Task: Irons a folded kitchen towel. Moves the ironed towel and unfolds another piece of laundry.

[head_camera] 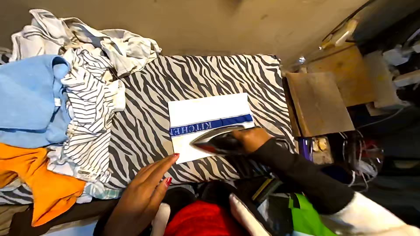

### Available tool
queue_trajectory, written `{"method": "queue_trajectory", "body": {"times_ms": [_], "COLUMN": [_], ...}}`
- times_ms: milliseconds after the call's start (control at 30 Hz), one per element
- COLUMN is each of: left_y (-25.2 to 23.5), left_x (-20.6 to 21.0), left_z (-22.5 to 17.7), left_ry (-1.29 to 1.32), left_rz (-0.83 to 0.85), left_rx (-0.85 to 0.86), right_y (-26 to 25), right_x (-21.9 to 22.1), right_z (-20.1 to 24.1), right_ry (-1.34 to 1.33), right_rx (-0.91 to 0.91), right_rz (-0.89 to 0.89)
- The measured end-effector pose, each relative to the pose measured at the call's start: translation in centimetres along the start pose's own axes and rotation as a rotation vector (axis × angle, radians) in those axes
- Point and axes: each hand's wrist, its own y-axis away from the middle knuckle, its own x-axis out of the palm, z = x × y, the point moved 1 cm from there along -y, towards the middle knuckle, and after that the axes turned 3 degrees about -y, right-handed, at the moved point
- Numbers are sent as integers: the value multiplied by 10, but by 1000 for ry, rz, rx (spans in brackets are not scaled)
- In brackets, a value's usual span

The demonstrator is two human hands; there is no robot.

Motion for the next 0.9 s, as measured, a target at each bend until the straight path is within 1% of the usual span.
{"method": "queue_trajectory", "body": {"times_ms": [67,133,200,267,300,333,400,467,533,600,700,800,900], "left_y": [-8,-10,-4,9,14,19,23,20,13,16,22,23,21], "left_x": [1,-1,-8,-13,-10,-2,29,61,81,87,84,82,80], "left_z": [-12,-24,-27,-19,-9,1,18,30,40,44,50,53,52], "left_ry": [-22,-36,0,62,67,41,-113,-287,-332,-301,-299,-288,-269], "left_rz": [-34,-34,-12,20,32,28,20,102,176,262,260,279,329], "left_rx": [41,92,110,66,38,9,-46,-86,-124,-203,-211,-219,-233], "right_y": [-19,-29,-31,-29,-29,-30,-39,-61,-85,-105,-132,-156,-161], "right_x": [12,18,11,-6,-16,-24,-27,-19,-18,-21,-40,-50,-55], "right_z": [59,105,119,109,99,88,76,79,89,94,100,93,77], "right_ry": [-68,-107,-103,-78,-74,-78,-64,-35,-36,-46,-69,-11,0], "right_rx": [-33,-52,-82,-26,29,79,153,208,216,198,269,314,361], "right_rz": [60,206,392,497,478,410,257,237,218,136,71,104,59]}}
